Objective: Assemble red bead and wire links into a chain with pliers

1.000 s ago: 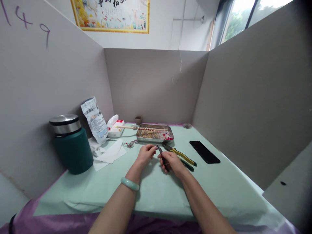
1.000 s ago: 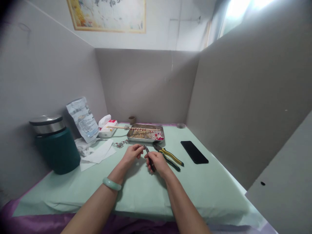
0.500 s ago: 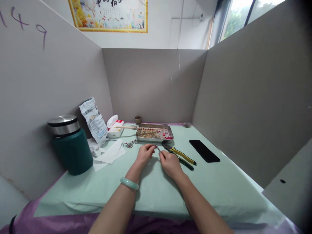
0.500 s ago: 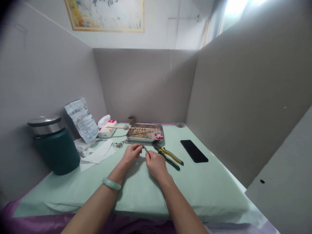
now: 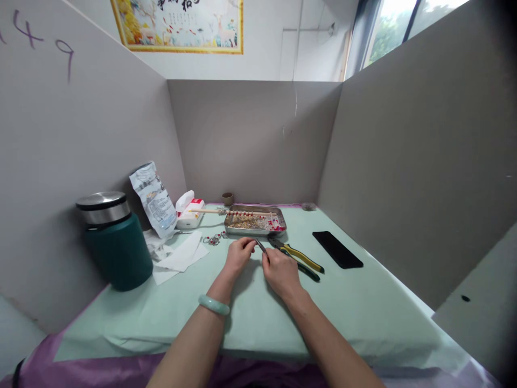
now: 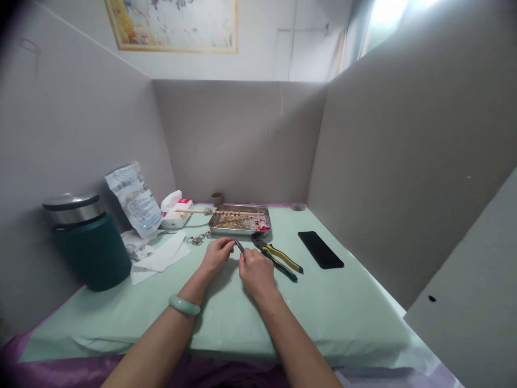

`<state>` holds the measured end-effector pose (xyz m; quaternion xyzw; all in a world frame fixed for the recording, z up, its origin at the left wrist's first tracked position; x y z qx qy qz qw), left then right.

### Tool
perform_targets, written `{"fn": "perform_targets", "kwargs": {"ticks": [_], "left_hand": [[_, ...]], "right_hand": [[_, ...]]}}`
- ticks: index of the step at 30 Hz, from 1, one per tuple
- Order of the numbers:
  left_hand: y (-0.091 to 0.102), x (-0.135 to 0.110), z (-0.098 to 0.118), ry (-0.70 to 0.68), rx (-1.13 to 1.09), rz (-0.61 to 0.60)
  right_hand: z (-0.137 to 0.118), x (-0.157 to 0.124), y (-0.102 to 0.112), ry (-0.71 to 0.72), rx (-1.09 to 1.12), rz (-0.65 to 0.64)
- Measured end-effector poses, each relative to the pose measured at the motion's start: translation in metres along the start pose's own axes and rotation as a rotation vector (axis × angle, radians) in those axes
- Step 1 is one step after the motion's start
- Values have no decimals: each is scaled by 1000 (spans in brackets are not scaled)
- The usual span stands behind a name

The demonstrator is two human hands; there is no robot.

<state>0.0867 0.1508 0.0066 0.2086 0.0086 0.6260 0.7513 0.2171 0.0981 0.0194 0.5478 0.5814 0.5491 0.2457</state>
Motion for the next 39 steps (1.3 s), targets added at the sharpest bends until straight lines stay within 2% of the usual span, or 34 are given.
{"fn": "perform_targets", "kwargs": {"ticks": [6,12,14,16,21,24,31,39], "left_hand": [[-5,1,0,-21,-92,-41],[0,0,-1,-46,-209,8],[2,0,-2,-48,-281,17],[1,1,-3,-49,-366,2],[-4,-1,-6,-36,-519,-63],[-7,-2,-6,-31,-555,-89],[-9,-3,2,-74,-497,-109],[-8,-2,14,-126,-358,-87]], "right_hand": [[-1,-2,3,64,169,17],[3,-6,7,2,113,71],[5,-6,6,14,164,75],[5,-3,2,69,349,40],[8,8,-31,91,1182,-235],[4,8,-39,81,1401,-314],[12,5,-52,-91,1452,-319],[14,5,-54,-136,1441,-320]]}}
Point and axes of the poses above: each hand's wrist, its own x-axis towards the middle knuckle, its own y-axis out of the back of the hand, z = x × y, the point moved 10 cm from there along x, towards the middle knuckle, and after that the axes turned 15 degrees about -z, right-handed, at the moved point
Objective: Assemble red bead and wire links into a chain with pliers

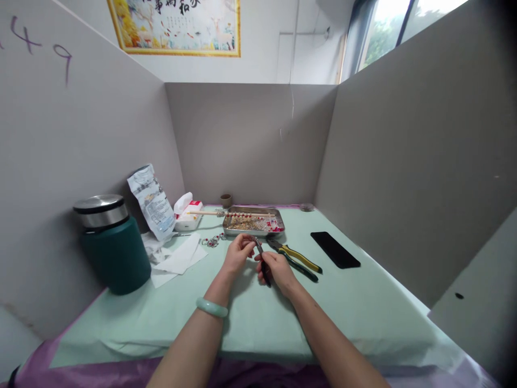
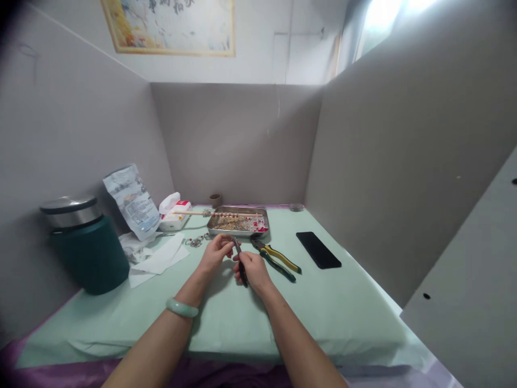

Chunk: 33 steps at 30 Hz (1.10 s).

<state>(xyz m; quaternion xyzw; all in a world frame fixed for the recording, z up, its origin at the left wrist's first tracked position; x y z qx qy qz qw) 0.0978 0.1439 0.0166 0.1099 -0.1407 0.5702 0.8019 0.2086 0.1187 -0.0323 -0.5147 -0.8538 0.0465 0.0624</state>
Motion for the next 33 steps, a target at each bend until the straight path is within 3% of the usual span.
{"fn": "perform_targets", "kwargs": {"ticks": [15,18,24,29,33], "left_hand": [[-3,-2,4,-42,203,14],[-3,-1,1,-42,184,7],[-4,-1,3,-61,149,2],[-6,-2,7,-78,111,-8],[-7,-3,7,-78,55,-25]], "right_hand": [[-5,2,4,64,-199,51],[-15,-1,8,131,-322,77],[-51,-17,5,331,-787,193],[-44,-14,1,260,-690,114],[-49,-17,-1,303,-676,119]]}}
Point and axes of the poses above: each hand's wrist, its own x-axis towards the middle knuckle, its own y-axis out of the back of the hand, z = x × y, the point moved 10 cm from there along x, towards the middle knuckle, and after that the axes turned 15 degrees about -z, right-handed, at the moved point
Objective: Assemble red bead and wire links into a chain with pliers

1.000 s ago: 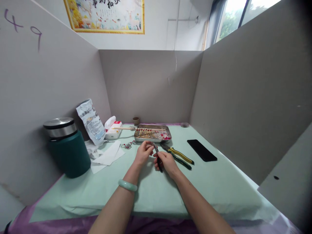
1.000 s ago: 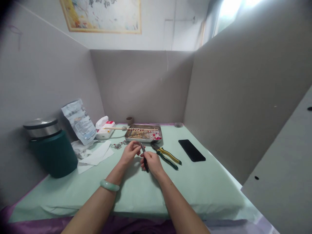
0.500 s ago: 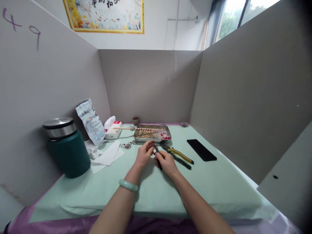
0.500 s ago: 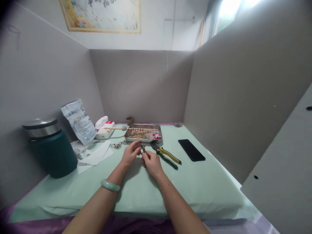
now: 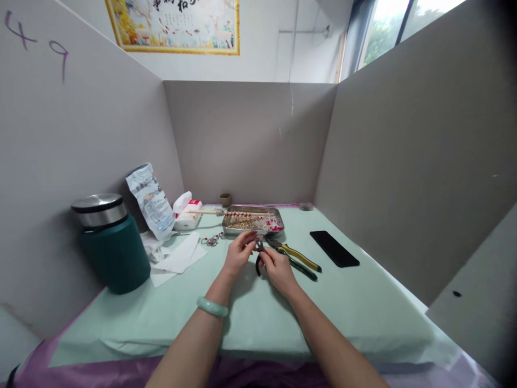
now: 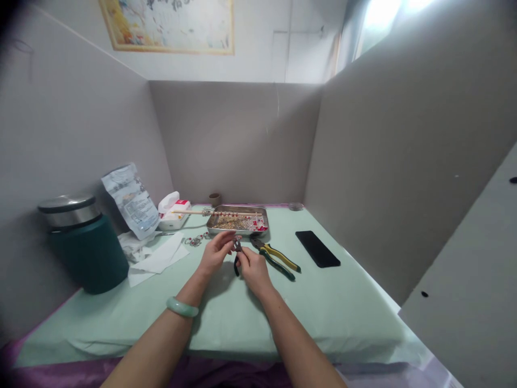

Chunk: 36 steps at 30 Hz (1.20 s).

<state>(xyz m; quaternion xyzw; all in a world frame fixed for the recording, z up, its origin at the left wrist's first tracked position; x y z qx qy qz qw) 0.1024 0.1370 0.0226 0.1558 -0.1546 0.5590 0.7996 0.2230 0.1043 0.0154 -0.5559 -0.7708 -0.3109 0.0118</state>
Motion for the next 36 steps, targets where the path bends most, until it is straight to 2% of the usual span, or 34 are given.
{"fn": "perform_targets", "kwargs": {"ticks": [5,11,16,24,29,32,36], "left_hand": [[-1,0,-6,43,-50,-42],[-27,0,-13,118,-21,-212],[-35,-2,-14,136,37,-266],[-35,-2,-18,144,88,-293],[-35,-3,-16,155,86,-305],[-32,-3,-18,161,79,-286],[-23,2,-18,117,65,-199]], "right_hand": [[-1,0,2,29,-13,11],[-3,-1,5,44,-14,24],[-6,-1,5,41,20,-6],[2,0,7,32,12,-87],[10,0,5,8,105,-141],[14,0,6,-24,110,-114],[15,0,10,-38,51,-21]]}}
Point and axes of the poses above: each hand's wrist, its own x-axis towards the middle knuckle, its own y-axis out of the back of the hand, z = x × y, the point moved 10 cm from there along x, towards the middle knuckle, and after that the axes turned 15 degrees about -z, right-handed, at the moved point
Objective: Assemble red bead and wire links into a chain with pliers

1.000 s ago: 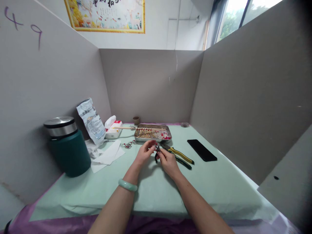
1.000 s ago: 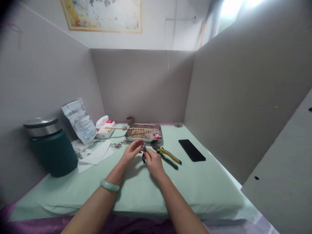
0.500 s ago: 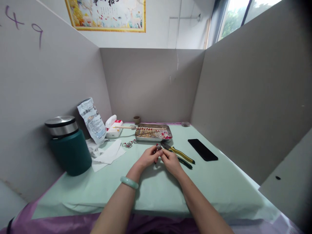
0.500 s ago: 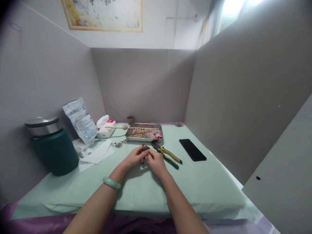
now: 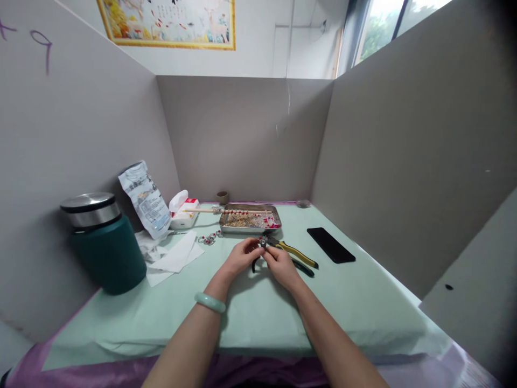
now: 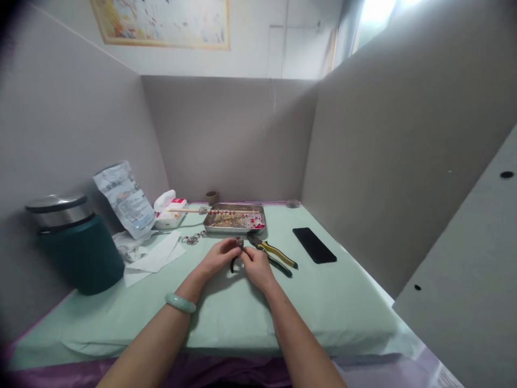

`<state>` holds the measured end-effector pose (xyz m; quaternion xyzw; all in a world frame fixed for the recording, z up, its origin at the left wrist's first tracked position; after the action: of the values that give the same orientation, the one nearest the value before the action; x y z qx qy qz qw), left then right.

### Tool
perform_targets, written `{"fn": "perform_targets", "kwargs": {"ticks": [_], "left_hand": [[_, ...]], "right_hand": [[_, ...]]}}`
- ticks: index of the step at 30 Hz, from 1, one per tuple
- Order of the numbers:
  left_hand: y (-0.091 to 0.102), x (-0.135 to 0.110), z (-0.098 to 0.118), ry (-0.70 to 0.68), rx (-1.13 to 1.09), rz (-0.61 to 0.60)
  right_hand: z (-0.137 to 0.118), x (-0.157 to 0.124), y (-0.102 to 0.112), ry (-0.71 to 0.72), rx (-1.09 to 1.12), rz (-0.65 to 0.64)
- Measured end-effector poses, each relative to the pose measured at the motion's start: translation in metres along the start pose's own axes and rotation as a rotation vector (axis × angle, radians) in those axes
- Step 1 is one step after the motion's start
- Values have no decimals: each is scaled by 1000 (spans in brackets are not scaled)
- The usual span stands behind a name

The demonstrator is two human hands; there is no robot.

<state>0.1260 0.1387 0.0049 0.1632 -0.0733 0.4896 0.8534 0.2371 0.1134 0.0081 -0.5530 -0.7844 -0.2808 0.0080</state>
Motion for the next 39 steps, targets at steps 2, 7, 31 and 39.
{"fn": "perform_targets", "kwargs": {"ticks": [2,7,31,39], "left_hand": [[3,1,2,-35,-50,36],[-1,0,10,-72,-291,40],[31,-8,-1,-76,-339,274],[28,-5,6,-86,-215,275]], "right_hand": [[-3,0,1,9,-22,20],[-10,-1,-2,35,-61,17],[16,3,-22,-94,311,-104],[21,2,-44,-104,368,-247]]}}
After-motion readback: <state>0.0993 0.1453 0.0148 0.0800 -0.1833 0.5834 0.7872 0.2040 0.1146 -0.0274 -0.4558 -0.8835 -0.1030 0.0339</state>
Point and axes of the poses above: each hand's wrist, its own x-axis towards the middle knuckle, its own y-axis out of the back of the hand, z = x × y, the point moved 10 cm from there along x, towards the middle knuckle, and after that the axes turned 15 degrees about -z, right-handed, at the moved point
